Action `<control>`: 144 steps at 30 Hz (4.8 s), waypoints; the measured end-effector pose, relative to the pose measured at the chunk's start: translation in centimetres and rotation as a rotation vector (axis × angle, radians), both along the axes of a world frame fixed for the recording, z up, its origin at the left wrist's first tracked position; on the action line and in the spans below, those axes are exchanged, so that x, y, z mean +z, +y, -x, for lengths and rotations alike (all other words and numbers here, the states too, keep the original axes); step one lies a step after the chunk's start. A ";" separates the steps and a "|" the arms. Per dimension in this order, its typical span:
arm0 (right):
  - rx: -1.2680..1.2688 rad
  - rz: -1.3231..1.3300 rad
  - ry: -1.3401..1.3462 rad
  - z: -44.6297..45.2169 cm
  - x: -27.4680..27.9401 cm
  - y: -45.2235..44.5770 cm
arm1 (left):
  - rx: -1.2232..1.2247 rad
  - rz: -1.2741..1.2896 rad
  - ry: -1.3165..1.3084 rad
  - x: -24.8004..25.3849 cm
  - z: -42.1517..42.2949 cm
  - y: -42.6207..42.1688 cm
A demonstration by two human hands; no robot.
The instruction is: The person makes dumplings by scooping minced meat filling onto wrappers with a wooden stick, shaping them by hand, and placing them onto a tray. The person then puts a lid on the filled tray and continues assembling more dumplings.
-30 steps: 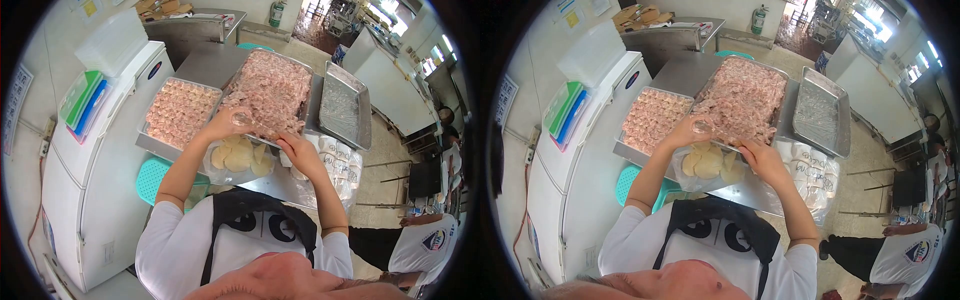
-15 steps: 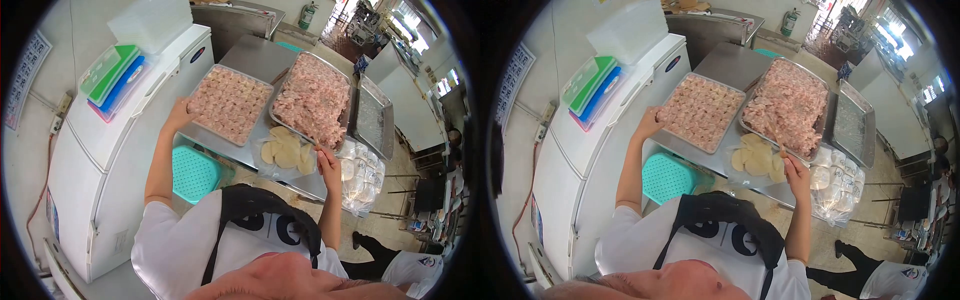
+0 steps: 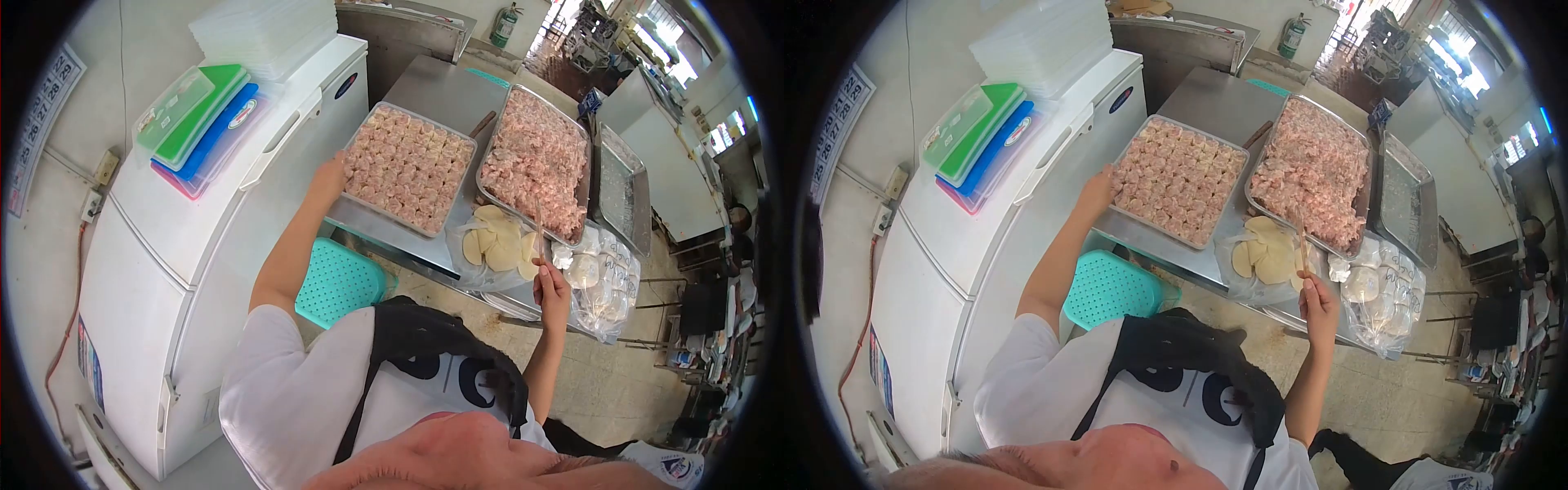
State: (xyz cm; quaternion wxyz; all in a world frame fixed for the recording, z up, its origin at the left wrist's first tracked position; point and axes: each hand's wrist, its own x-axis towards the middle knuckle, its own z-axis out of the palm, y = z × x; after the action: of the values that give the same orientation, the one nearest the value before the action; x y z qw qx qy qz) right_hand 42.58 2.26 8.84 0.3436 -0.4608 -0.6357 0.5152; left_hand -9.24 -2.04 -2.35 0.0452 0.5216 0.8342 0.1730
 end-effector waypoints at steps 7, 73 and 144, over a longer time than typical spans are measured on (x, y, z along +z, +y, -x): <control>-0.021 0.009 -0.009 0.7 -0.3 -1.0 | -0.103 -0.100 0.072 1.6 0.4 -0.8; 0.246 -0.918 -1.257 -8.5 -0.5 21.0 | -1.001 -0.266 -0.410 0.5 -36.5 11.7; 0.335 -0.063 -0.291 -8.1 4.3 20.9 | -0.302 -0.272 -1.631 15.0 -34.6 20.1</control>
State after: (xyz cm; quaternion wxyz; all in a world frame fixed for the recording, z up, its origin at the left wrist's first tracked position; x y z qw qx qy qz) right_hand 50.68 23.14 13.13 0.1721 -0.4072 -0.7620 0.4733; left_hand 25.31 18.03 12.64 0.5932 0.3400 0.4333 0.5871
